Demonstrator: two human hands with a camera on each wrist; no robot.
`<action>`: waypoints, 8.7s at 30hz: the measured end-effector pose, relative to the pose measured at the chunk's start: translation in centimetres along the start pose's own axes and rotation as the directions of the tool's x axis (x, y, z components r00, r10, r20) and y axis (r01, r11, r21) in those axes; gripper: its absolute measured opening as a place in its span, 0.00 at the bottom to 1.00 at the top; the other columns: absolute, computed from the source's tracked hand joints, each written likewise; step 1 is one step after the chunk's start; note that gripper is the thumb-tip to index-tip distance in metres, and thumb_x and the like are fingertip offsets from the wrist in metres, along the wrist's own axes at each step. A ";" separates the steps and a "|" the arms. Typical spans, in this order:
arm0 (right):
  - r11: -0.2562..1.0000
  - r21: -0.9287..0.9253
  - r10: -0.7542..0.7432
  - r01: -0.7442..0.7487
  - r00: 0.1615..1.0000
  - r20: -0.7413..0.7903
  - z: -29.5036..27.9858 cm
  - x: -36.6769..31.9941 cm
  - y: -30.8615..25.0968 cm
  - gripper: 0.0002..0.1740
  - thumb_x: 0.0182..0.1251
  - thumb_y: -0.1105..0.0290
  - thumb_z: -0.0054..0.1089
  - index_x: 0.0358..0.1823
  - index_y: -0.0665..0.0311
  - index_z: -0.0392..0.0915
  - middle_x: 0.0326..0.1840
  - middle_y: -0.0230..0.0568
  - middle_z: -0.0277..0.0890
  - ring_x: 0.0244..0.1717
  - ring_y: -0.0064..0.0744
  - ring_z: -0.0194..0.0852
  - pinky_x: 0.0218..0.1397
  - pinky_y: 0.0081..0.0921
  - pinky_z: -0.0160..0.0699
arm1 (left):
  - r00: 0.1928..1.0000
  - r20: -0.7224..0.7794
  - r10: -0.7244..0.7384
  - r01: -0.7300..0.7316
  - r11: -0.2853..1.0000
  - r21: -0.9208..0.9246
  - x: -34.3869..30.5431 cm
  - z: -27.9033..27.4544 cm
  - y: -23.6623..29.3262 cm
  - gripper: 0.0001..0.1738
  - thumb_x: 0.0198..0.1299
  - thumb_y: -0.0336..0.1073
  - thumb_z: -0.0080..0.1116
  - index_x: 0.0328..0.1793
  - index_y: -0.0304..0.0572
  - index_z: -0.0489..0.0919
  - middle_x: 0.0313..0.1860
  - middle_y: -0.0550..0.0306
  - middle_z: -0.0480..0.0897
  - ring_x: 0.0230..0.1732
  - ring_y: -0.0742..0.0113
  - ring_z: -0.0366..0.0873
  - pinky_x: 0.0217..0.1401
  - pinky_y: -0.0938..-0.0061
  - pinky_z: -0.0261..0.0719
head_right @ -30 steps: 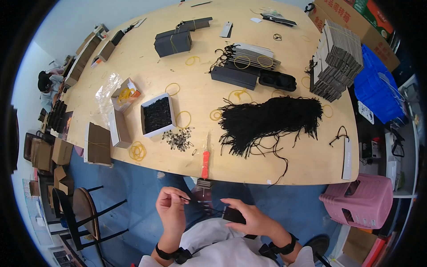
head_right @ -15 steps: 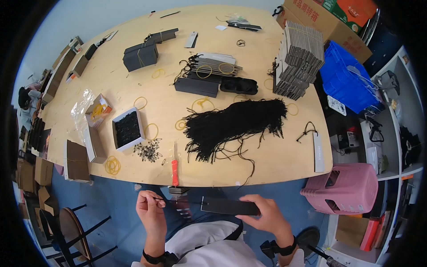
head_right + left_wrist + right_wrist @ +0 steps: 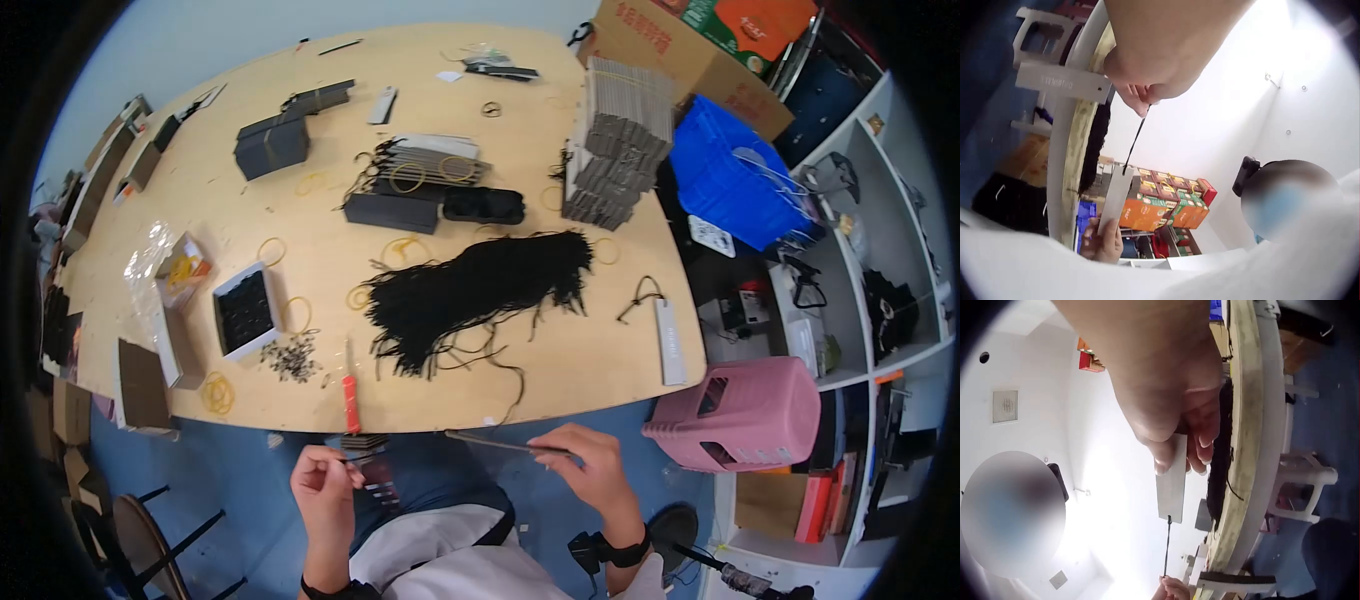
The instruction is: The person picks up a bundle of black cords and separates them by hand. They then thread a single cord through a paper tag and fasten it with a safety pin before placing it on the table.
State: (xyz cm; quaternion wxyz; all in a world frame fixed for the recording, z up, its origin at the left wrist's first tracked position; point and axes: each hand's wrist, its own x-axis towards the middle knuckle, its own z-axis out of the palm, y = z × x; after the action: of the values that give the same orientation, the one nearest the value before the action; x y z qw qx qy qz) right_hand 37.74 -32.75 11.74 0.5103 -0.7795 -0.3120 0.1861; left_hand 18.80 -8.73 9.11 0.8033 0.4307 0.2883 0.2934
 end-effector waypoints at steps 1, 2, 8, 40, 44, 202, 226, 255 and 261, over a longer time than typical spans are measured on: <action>1.000 -0.018 0.002 -0.002 1.000 -0.014 -0.7 0.0 -0.1 0.14 0.50 0.79 0.71 0.40 0.69 0.82 0.34 0.42 0.80 0.31 0.30 0.79 0.31 0.20 0.75 | 0.997 0.070 -0.042 0.042 0.999 -0.006 -0.3 -0.2 -1.1 0.02 0.64 0.24 0.56 0.41 0.33 0.74 0.32 0.52 0.81 0.33 0.68 0.83 0.32 0.76 0.83; 0.993 -0.111 -0.053 0.043 0.995 -0.088 -1.4 0.1 -0.3 0.12 0.51 0.80 0.70 0.39 0.70 0.82 0.33 0.42 0.80 0.30 0.28 0.78 0.31 0.19 0.74 | 0.987 0.128 -0.102 0.102 0.995 0.001 -0.4 0.8 -1.3 0.03 0.64 0.24 0.56 0.42 0.33 0.75 0.33 0.51 0.82 0.35 0.66 0.84 0.34 0.76 0.84; 0.991 -0.113 -0.007 -0.076 0.801 -0.599 -5.4 0.8 3.1 0.10 0.56 0.78 0.68 0.40 0.72 0.80 0.30 0.36 0.77 0.29 0.20 0.71 0.32 0.15 0.67 | 0.915 0.377 -0.144 0.166 0.986 -0.026 -0.3 6.1 -1.5 0.20 0.64 0.22 0.54 0.63 0.32 0.70 0.59 0.45 0.77 0.61 0.59 0.76 0.57 0.70 0.78; 0.893 -0.300 -0.301 0.337 0.940 0.160 2.4 5.7 0.4 0.08 0.48 0.77 0.72 0.29 0.63 0.80 0.35 0.33 0.75 0.25 0.27 0.73 0.30 0.23 0.74 | 0.862 0.096 0.497 -0.396 0.544 0.740 1.4 -2.8 0.2 0.06 0.60 0.21 0.56 0.41 0.35 0.80 0.32 0.56 0.78 0.27 0.75 0.76 0.25 0.84 0.67; 0.957 -0.084 -0.277 0.278 0.961 0.020 3.7 6.0 -1.9 0.07 0.52 0.83 0.68 0.31 0.66 0.79 0.32 0.36 0.76 0.23 0.22 0.73 0.27 0.19 0.72 | 0.856 0.113 0.505 -0.324 0.354 0.877 5.3 -1.7 2.2 0.08 0.59 0.24 0.59 0.44 0.40 0.80 0.37 0.54 0.78 0.27 0.64 0.78 0.29 0.74 0.73; 0.883 0.467 -0.163 -0.038 0.909 0.383 10.0 8.2 -6.1 0.11 0.59 0.77 0.65 0.44 0.64 0.80 0.36 0.27 0.74 0.23 0.10 0.56 0.25 0.10 0.53 | 0.856 0.516 0.034 -0.063 0.997 0.040 2.3 0.7 2.3 0.03 0.64 0.22 0.55 0.42 0.31 0.77 0.44 0.49 0.81 0.48 0.65 0.79 0.55 0.71 0.76; 0.809 0.574 -0.171 -0.129 0.883 0.438 10.8 7.6 -4.3 0.05 0.63 0.81 0.62 0.38 0.67 0.74 0.39 0.35 0.69 0.38 0.21 0.74 0.40 0.17 0.74 | 0.910 0.408 -0.068 -0.098 0.923 0.372 2.4 1.4 2.1 0.06 0.65 0.25 0.57 0.46 0.29 0.80 0.40 0.55 0.82 0.41 0.73 0.78 0.47 0.79 0.77; 0.935 0.342 -0.194 0.091 0.941 0.279 9.3 6.4 -5.0 0.06 0.63 0.78 0.63 0.37 0.67 0.74 0.34 0.34 0.72 0.31 0.19 0.71 0.34 0.17 0.70 | 0.923 0.377 0.081 -0.283 0.807 0.518 1.3 3.6 2.8 0.08 0.67 0.29 0.54 0.50 0.37 0.73 0.28 0.64 0.75 0.25 0.83 0.68 0.26 0.86 0.65; 0.868 0.487 -0.036 -0.099 0.965 0.261 9.4 6.1 -4.9 0.04 0.65 0.79 0.60 0.37 0.69 0.73 0.34 0.32 0.71 0.34 0.15 0.70 0.37 0.13 0.69 | 0.944 0.290 0.154 -0.290 0.805 0.518 1.0 3.4 2.5 0.06 0.63 0.29 0.60 0.44 0.37 0.78 0.26 0.64 0.76 0.23 0.83 0.67 0.25 0.85 0.65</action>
State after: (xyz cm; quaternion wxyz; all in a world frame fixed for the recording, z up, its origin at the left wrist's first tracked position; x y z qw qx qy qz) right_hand 35.06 -20.79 12.54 0.6444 -0.5958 -0.3054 0.3695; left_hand 21.30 -8.66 12.65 0.6319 0.7071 0.2112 0.2368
